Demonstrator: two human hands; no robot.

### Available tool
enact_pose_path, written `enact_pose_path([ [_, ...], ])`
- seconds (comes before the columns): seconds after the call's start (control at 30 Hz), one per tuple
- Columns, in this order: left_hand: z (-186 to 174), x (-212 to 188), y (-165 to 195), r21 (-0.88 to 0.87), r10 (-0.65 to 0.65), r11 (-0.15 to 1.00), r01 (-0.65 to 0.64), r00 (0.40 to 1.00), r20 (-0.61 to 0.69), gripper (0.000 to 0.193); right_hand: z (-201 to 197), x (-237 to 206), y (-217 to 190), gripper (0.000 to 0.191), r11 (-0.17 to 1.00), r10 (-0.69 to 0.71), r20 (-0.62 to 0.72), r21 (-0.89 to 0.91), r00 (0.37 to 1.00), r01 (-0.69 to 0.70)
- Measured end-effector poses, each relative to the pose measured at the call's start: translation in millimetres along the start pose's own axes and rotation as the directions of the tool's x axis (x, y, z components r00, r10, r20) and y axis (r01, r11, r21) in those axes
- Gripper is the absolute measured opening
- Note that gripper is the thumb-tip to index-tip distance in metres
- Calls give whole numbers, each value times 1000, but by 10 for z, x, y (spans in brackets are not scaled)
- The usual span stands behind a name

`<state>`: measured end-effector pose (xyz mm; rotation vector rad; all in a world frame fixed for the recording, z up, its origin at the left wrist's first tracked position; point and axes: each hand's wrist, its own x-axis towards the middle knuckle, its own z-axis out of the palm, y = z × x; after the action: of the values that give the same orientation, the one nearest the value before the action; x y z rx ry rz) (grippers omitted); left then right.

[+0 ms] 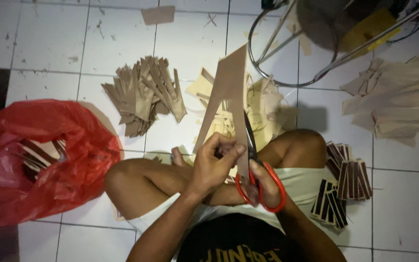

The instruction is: The person sits on a tiled floor and uses red-handled scissors to cut rectangular brown paper sheets into narrow strips. Cut pieces are placed into a red plastic bag, while offcuts accumulate on the floor.

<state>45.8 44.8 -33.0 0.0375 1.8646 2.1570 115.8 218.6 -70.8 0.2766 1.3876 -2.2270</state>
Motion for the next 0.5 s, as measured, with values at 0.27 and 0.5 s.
enact_pose_path([
  [0.27,-469,137,-402,128,96,986,-111,989,113,51,-123,-179,-70,52,962,-89,234,274,968,23],
  [0.5,-775,495,61,-375,-64,923,86,995,70,48,-173,-204,61,49,992,87,192,72,977,-103],
])
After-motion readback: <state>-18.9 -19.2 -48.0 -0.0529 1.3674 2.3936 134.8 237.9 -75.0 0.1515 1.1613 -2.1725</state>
